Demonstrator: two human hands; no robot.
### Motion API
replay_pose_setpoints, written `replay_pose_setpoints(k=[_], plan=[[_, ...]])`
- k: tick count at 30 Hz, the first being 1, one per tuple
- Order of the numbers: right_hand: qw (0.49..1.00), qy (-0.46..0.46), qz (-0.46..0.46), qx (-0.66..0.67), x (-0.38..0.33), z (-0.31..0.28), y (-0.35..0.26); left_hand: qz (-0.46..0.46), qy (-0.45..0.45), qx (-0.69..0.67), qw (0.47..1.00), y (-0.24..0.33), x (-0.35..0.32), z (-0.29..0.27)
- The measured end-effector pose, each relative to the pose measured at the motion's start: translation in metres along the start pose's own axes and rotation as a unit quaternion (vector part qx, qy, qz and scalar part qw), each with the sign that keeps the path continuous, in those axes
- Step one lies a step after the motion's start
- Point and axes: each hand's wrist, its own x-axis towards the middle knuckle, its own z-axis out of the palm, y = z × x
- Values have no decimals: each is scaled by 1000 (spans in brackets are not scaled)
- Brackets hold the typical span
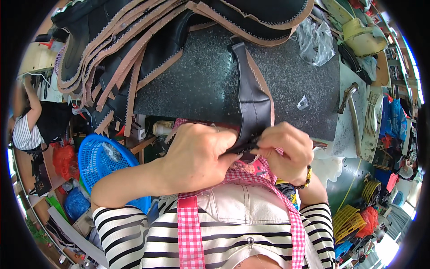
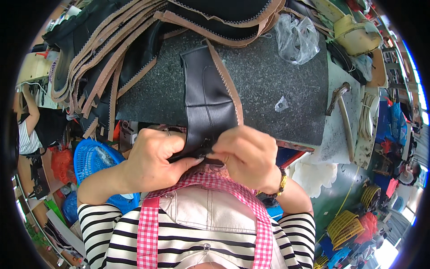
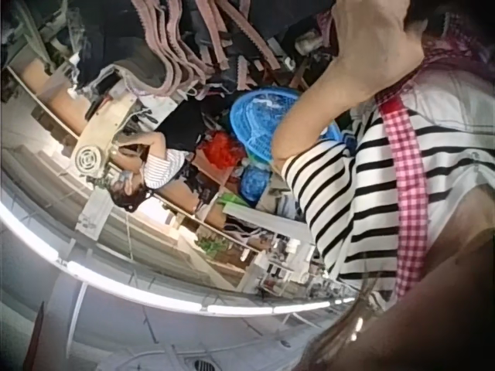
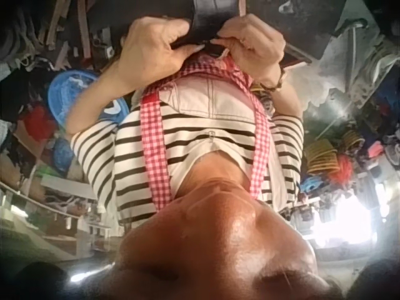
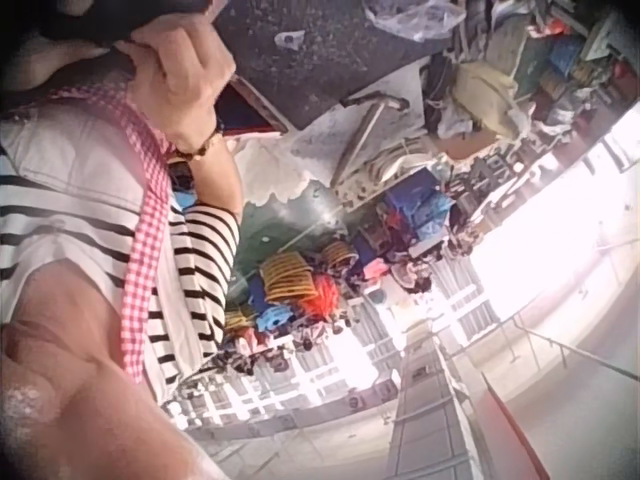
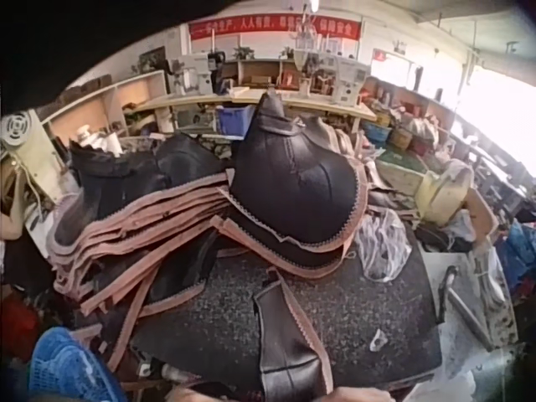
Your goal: The person assembles black leather shoe uppers by hand in a workshop setting. They repeatedly pick up small metal fasteners, insert them into the shoe material, and use a hammer to secure them. The process involves handling multiple shoe components and fasteners one by one.
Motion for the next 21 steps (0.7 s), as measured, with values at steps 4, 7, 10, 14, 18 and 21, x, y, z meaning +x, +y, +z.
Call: replay_pose_setpoints(k=[4,7,10,14,18,21], plan=[[994,20,-94,-41,-5,0,1,-16,-21,-57,998,-4,-2,-2],[995,26,-91,-39,-7,1,-2,-14,-32,-68,997,-6,-3,0],[998,21,-55,-23,-9,-1,-6,13,18,-104,994,-8,-4,8],[997,-11,50,49,-6,-6,-12,68,9,-20,997,-6,-5,6],[986,-38,122,104,-4,-7,-9,91,-1,74,993,7,-7,0],[987,-45,127,85,0,-9,-11,90,1,95,991,10,-7,0]])
